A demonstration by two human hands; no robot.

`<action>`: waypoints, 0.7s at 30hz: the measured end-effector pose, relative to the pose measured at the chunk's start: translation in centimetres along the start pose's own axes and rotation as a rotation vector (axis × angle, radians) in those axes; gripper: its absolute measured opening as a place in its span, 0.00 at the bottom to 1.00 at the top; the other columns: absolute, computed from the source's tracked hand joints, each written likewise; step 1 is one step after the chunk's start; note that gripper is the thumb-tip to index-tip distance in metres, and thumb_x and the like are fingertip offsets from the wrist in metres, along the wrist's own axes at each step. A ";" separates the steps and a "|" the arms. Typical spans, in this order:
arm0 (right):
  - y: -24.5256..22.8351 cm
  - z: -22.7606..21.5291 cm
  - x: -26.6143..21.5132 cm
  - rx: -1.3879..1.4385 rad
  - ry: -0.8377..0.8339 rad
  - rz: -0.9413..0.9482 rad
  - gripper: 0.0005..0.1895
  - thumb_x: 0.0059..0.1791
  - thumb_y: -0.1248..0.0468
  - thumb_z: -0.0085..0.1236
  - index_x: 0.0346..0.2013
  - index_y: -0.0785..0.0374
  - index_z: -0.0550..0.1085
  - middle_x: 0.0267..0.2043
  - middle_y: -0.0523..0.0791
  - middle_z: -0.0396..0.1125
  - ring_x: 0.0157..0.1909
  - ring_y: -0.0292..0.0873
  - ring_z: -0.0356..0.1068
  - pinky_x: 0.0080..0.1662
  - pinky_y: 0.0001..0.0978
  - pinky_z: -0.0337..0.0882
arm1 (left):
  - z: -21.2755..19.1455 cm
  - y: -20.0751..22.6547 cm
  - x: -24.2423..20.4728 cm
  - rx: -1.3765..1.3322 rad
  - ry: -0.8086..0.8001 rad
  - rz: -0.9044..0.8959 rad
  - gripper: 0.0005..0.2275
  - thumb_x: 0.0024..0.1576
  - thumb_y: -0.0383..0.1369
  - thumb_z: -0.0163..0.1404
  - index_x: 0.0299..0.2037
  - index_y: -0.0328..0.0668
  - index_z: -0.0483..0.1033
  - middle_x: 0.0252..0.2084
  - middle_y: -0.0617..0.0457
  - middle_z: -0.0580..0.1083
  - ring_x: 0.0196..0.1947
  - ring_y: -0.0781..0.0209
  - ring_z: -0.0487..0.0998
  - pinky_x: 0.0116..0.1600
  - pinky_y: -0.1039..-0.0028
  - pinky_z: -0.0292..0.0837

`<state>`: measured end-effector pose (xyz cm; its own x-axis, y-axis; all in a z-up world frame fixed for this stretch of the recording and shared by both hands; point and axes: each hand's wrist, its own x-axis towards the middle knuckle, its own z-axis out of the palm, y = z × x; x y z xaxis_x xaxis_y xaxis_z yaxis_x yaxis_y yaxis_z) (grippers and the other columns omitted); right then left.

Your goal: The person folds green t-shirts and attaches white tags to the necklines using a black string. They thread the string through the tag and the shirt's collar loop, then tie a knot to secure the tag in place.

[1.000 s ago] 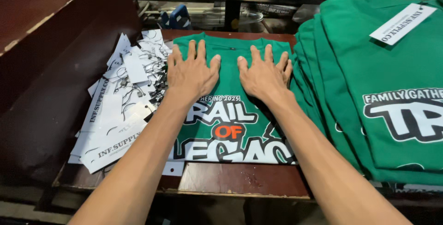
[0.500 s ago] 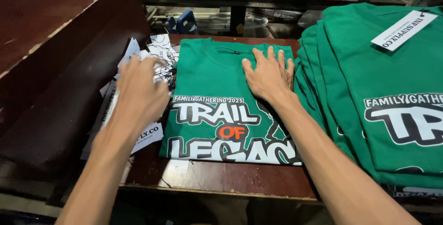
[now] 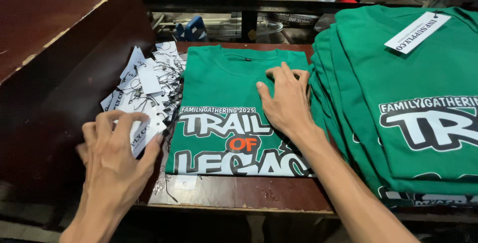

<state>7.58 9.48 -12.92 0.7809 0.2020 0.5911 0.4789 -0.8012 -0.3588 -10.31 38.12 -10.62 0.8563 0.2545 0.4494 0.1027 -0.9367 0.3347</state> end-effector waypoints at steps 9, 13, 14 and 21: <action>-1.1 -1.3 -0.3 0.074 0.108 -0.094 0.11 0.54 0.58 0.55 0.41 0.63 0.76 0.45 0.47 0.73 0.55 0.53 0.62 0.60 0.48 0.51 | 0.6 1.1 1.7 -0.045 0.010 -0.039 0.19 0.52 0.50 0.59 0.52 0.59 0.81 0.57 0.46 0.68 0.59 0.41 0.63 0.55 0.46 0.57; -2.9 -2.6 -0.7 0.083 0.132 -0.099 0.10 0.53 0.57 0.54 0.41 0.59 0.77 0.49 0.46 0.76 0.56 0.57 0.55 0.58 0.47 0.53 | 0.4 1.0 2.0 -0.013 -0.018 -0.073 0.21 0.52 0.46 0.56 0.56 0.55 0.80 0.57 0.44 0.68 0.58 0.39 0.62 0.53 0.42 0.60; -3.8 -3.0 -0.7 0.133 0.070 -0.029 0.12 0.52 0.55 0.54 0.43 0.58 0.79 0.46 0.45 0.77 0.58 0.56 0.53 0.57 0.47 0.56 | 0.5 0.9 2.1 -0.021 -0.023 -0.080 0.20 0.52 0.45 0.57 0.55 0.56 0.80 0.56 0.46 0.68 0.58 0.40 0.63 0.51 0.43 0.61; -8.8 -3.0 -1.1 0.346 -0.148 0.029 0.12 0.52 0.55 0.56 0.43 0.57 0.80 0.46 0.44 0.78 0.64 0.52 0.54 0.58 0.52 0.63 | -0.5 2.3 3.1 -0.103 -0.005 -0.125 0.20 0.58 0.45 0.51 0.56 0.46 0.79 0.55 0.41 0.70 0.58 0.39 0.64 0.55 0.40 0.62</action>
<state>1.30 14.65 -8.20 0.8333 0.2819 0.4755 0.5435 -0.5754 -0.6112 -7.68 36.90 -8.10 0.8427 0.3659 0.3949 0.1565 -0.8683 0.4706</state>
